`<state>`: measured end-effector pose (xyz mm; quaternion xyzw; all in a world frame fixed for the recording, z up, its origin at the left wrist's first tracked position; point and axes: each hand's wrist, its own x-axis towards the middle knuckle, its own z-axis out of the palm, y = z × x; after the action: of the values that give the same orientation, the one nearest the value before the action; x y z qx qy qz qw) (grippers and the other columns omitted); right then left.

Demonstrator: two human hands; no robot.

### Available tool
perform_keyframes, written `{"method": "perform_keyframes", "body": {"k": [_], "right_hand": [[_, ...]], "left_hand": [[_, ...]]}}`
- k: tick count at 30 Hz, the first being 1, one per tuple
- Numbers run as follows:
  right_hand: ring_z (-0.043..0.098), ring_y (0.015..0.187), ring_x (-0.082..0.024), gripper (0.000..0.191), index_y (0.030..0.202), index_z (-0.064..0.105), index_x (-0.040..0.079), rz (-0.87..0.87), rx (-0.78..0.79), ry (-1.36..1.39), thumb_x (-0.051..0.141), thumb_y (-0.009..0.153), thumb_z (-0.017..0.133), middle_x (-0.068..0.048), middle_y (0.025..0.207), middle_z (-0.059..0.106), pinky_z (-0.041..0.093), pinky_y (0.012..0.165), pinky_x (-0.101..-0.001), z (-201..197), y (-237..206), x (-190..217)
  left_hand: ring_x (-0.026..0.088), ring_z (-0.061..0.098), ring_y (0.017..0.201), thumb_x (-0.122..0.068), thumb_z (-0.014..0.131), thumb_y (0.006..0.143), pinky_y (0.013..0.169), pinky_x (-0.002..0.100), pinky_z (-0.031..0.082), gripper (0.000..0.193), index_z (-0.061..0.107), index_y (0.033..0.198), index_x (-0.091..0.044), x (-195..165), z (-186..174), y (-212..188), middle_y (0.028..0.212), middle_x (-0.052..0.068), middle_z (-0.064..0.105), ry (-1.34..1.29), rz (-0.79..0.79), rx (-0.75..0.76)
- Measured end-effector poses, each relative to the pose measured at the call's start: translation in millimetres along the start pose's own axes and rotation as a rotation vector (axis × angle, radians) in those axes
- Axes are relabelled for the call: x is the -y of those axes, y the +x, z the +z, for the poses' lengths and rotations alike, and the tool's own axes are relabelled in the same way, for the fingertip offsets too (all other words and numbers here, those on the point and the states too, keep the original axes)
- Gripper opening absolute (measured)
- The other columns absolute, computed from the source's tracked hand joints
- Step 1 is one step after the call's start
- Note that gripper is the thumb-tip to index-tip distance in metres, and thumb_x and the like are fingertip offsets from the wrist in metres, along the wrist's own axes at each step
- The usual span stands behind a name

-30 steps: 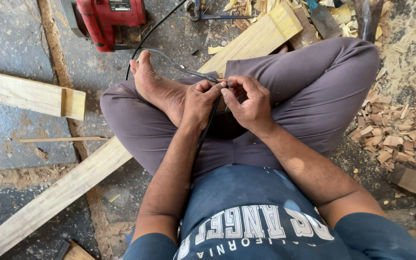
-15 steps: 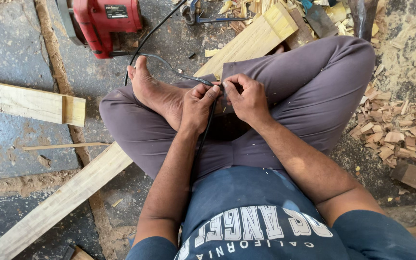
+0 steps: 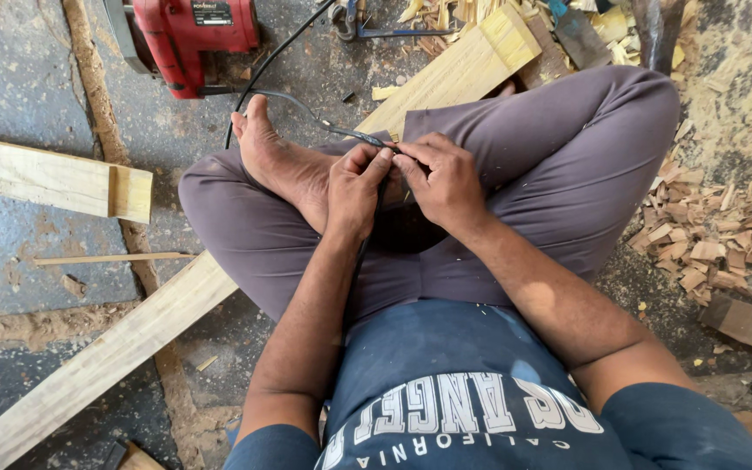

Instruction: The person sits cross-legged on the floor and repairs a damaged section of a black electrical cord. They strip the outer insulation, twist the inner wires, and wrap the joint with black electrical tape. The person uses a chisel to cut the tape and continues wrapping the cord until the repair is complete.

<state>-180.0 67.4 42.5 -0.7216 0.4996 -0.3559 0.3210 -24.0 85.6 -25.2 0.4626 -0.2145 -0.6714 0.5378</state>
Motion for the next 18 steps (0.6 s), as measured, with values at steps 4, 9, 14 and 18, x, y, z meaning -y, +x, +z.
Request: {"method": "perform_keyframes", "body": {"k": [4,9,14,18], "right_hand": [[0.072,0.090,-0.028,0.019,0.114,0.076,0.001,0.058,0.049,0.048,0.011,0.100,0.069,-0.014,0.099,0.073,0.056,0.081,-0.0365,7,0,-16],[0.056,0.077,-0.009,0.015,0.107,0.072,0.001,0.684,0.413,1.094,0.015,0.103,0.068,0.001,0.088,0.066,0.049,0.070,-0.0246,7,-3,-40],[0.051,0.072,-0.009,0.019,0.100,0.068,0.005,0.750,0.539,1.598,0.024,0.103,0.069,0.003,0.080,0.056,0.045,0.065,-0.0234,9,-12,-50],[0.056,0.070,-0.012,0.026,0.094,0.067,0.007,0.833,0.437,1.505,0.033,0.098,0.069,0.002,0.077,0.058,0.047,0.061,-0.0253,11,-8,-41]], "left_hand": [[0.007,0.060,0.099,-0.004,0.067,0.104,0.084,0.021,0.048,0.013,0.077,0.108,0.005,-2,-6,-4,0.106,0.005,0.069,0.404,0.338,0.039],[0.006,0.060,0.088,-0.005,0.066,0.102,0.074,0.020,0.048,0.014,0.076,0.104,0.004,-14,-15,-5,0.114,0.002,0.071,0.223,0.131,0.111],[0.004,0.050,0.064,-0.007,0.066,0.106,0.056,0.018,0.040,0.018,0.072,0.120,0.001,-22,-19,-8,0.094,0.004,0.069,-0.084,-0.138,0.220],[0.012,0.064,0.071,-0.010,0.062,0.103,0.066,0.026,0.054,0.018,0.069,0.117,0.000,-21,-16,-6,0.093,0.005,0.071,-0.147,-0.196,0.215]]}}
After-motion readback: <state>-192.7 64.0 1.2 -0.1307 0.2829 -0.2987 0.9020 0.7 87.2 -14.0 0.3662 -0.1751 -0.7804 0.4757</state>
